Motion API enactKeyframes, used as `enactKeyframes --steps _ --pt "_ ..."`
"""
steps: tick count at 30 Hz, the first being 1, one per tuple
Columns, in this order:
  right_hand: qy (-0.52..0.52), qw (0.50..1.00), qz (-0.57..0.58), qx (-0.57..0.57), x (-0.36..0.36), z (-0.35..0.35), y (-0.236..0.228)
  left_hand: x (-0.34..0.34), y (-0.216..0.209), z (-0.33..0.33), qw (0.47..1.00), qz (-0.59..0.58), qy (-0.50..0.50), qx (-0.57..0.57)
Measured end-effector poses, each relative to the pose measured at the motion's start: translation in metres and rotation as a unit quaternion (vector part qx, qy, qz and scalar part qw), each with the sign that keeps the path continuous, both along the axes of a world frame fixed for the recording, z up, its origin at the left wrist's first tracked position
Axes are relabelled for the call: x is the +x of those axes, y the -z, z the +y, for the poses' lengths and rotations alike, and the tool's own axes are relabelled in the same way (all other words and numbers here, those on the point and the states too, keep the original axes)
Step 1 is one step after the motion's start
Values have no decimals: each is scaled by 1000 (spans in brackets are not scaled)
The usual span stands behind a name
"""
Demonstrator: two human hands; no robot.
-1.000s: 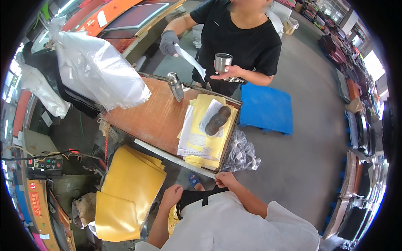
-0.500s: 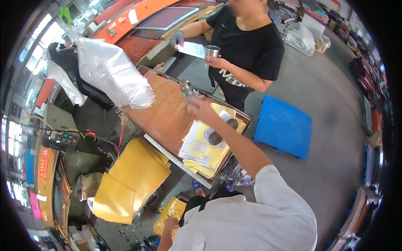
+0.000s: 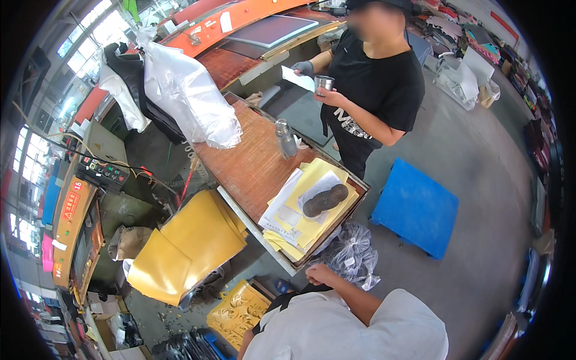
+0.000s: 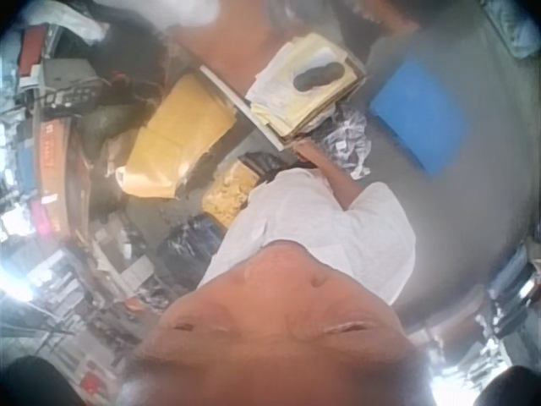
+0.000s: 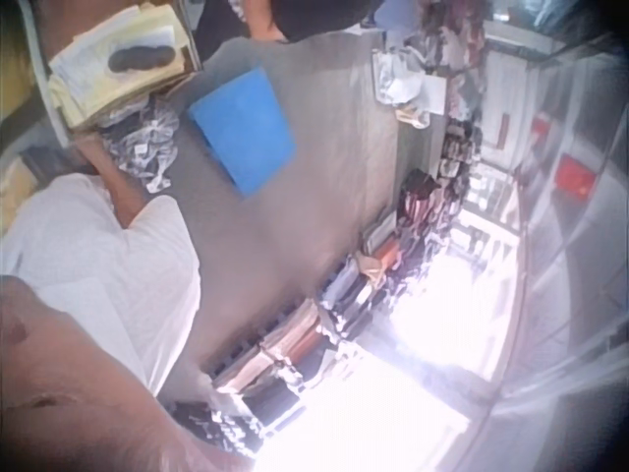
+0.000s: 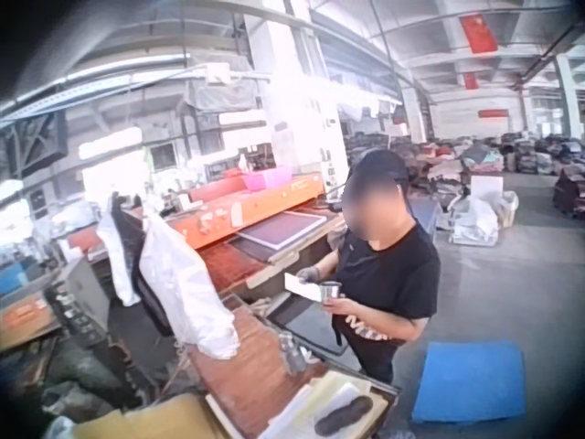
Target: The person removes debris from a machine surface by hand, then uses a handheld air blower to clear remaining particles from the work area. The person also handles a white sheet and a yellow perforated sheet during the process.
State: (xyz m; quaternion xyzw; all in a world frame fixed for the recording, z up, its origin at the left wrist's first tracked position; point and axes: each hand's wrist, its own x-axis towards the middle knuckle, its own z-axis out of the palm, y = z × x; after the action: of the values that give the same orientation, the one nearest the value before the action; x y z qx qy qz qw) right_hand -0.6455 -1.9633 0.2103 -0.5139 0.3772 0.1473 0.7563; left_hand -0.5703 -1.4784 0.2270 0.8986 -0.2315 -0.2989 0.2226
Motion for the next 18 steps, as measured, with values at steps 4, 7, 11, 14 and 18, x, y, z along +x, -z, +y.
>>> enactKeyframes --steps 4,7,11,14,18 --pt "32 997 59 -22 -31 -15 20 30 -1 -19 960 -136 191 -155" --pt "64 997 38 9 -36 -36 27 41 -13 -42 990 101 -48 -88" --pt "94 993 -58 35 -14 -66 0 43 -41 -60 929 256 -265 39" --pt "134 986 -93 14 30 -96 -60 36 -49 -47 994 78 60 38" --pt "-52 947 -153 -277 132 -152 -184 15 -21 -11 990 -20 136 18"
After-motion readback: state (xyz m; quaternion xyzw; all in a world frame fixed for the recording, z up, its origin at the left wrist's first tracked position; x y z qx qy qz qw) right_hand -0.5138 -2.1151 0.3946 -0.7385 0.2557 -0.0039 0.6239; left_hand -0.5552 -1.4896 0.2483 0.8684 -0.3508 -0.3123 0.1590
